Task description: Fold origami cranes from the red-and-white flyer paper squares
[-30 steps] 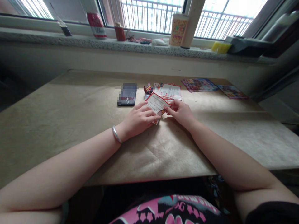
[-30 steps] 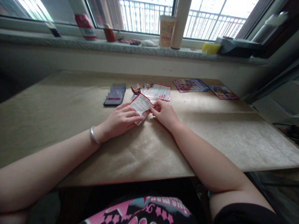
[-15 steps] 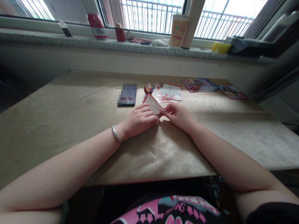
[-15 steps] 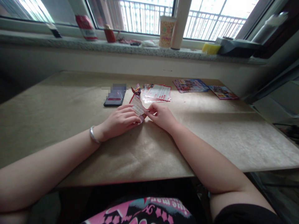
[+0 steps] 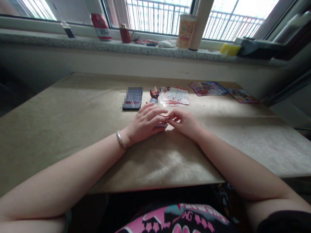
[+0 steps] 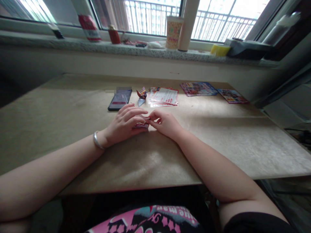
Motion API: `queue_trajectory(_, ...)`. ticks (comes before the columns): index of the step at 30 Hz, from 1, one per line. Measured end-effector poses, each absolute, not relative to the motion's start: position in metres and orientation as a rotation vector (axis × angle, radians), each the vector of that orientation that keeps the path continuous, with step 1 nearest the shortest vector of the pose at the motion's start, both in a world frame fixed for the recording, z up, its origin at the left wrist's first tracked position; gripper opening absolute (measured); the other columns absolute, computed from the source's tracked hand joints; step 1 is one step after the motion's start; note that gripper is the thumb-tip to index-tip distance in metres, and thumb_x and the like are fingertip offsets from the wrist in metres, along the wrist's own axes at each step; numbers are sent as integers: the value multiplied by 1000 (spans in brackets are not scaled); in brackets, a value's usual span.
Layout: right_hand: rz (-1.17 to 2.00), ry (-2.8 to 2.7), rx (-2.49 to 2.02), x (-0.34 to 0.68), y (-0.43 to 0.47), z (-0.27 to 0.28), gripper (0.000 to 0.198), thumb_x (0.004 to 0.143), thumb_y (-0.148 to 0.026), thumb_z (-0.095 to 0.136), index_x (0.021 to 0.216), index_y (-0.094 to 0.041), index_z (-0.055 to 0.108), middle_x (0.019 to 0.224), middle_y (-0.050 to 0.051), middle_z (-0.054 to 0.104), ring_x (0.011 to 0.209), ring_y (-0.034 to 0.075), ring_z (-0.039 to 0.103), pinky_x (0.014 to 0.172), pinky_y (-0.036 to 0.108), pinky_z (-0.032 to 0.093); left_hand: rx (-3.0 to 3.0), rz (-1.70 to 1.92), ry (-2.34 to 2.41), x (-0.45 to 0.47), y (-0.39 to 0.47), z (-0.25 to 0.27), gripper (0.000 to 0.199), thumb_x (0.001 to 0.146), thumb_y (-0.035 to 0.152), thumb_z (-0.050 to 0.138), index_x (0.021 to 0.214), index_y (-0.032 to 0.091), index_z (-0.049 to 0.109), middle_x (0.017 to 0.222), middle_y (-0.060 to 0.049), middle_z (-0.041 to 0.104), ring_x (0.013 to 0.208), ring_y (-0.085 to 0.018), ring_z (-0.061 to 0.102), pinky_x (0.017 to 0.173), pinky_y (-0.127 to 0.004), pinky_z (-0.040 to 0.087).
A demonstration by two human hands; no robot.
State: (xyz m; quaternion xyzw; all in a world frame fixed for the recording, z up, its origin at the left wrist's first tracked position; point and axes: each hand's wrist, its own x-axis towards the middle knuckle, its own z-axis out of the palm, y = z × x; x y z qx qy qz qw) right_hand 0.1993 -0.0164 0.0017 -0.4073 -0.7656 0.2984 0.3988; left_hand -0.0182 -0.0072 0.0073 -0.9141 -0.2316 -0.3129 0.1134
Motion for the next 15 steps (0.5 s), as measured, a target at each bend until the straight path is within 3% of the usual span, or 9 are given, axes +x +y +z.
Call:
queue_trajectory(4, 747, -1949, -1024, 199, -15, 0, 13, 84, -34, 65, 86, -22, 68, 83, 1, 73, 76, 14, 66, 70, 28, 53, -2720, -941, -756, -19, -4, 4, 50, 87, 42, 67, 129, 20, 50, 131, -9, 62, 125, -22, 56, 122, -50, 23)
queue_trajectory(7, 730, -1959, -1033, 199, -15, 1, 11, 83, -30, 64, 87, -22, 70, 84, 1, 74, 75, 14, 66, 70, 28, 54, -2703, -915, -849, -19, -2, 2, 60, 85, 46, 69, 134, 20, 47, 127, -9, 64, 123, -24, 57, 123, -53, 19)
queue_trajectory(15, 719, -2019, -1013, 195, -22, 8, 13, 85, -29, 62, 89, -23, 73, 85, 1, 76, 75, 14, 67, 72, 29, 55, -2672, -788, -815, -21, 2, 1, 68, 83, 58, 66, 135, 17, 50, 115, -10, 68, 113, -24, 62, 120, -49, 27)
